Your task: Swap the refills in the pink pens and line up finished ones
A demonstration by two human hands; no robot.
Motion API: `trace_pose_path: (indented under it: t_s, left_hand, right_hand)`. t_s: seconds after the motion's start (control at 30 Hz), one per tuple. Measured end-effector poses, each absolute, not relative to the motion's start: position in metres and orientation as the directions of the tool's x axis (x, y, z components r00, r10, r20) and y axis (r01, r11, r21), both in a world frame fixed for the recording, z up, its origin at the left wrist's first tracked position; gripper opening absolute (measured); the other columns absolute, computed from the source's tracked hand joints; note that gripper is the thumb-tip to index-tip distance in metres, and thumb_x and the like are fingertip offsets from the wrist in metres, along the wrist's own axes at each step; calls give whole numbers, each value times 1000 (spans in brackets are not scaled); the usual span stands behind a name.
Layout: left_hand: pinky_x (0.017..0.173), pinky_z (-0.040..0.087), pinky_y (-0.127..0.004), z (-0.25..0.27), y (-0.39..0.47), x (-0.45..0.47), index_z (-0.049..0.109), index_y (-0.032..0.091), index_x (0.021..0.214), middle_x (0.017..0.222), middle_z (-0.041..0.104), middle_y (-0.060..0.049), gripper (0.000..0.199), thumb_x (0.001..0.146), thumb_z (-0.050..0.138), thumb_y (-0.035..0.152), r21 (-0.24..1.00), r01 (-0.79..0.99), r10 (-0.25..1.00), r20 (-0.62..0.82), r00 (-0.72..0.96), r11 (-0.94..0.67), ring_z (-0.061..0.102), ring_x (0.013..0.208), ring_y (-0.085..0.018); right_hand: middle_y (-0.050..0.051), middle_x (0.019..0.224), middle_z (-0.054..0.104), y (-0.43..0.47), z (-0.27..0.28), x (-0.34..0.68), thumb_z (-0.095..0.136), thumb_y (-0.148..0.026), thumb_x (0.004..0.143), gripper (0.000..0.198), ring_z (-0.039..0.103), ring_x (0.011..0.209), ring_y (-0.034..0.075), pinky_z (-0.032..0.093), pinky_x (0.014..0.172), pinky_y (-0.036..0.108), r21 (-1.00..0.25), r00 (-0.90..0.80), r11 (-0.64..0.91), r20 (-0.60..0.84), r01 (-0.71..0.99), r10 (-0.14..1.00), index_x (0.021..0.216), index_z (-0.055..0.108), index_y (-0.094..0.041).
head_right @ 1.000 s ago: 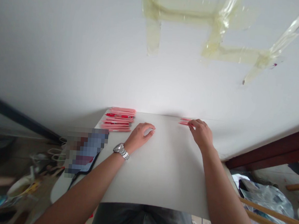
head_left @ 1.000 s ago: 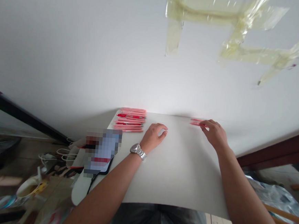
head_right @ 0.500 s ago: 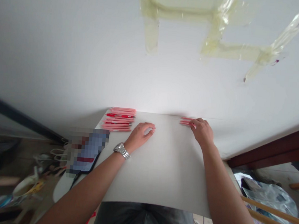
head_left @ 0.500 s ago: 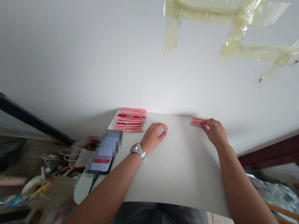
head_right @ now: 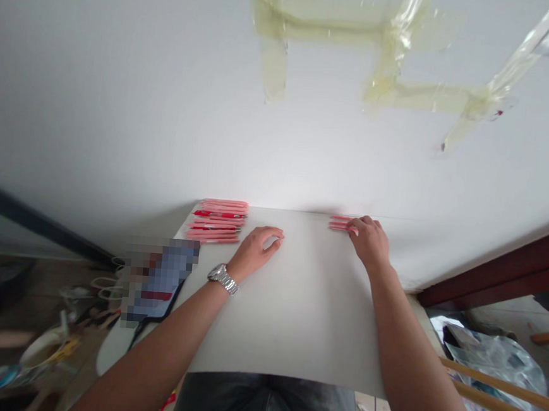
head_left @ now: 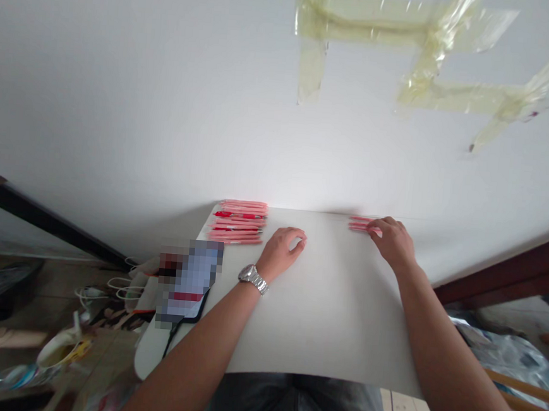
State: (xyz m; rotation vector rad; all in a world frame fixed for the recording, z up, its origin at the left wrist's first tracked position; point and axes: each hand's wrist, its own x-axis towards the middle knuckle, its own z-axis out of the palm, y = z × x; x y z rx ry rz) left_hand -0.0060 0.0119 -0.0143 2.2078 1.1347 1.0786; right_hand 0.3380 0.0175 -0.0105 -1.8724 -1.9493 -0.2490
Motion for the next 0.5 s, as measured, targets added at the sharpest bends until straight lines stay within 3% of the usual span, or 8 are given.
trace_pose_path:
  t_s: [0.5]
  left_hand:
    - [105,48,-45,-14,11,-5,72,24,101,115,76,-4,14,95,59,20,661,487,821,440,364,-571,66,113,-24]
  right_hand:
    - [10,103,70,25,-17,338,57,-23,93,20,64,95,27,47,80,37,-218,45,59,443,974,895,101,75,-23]
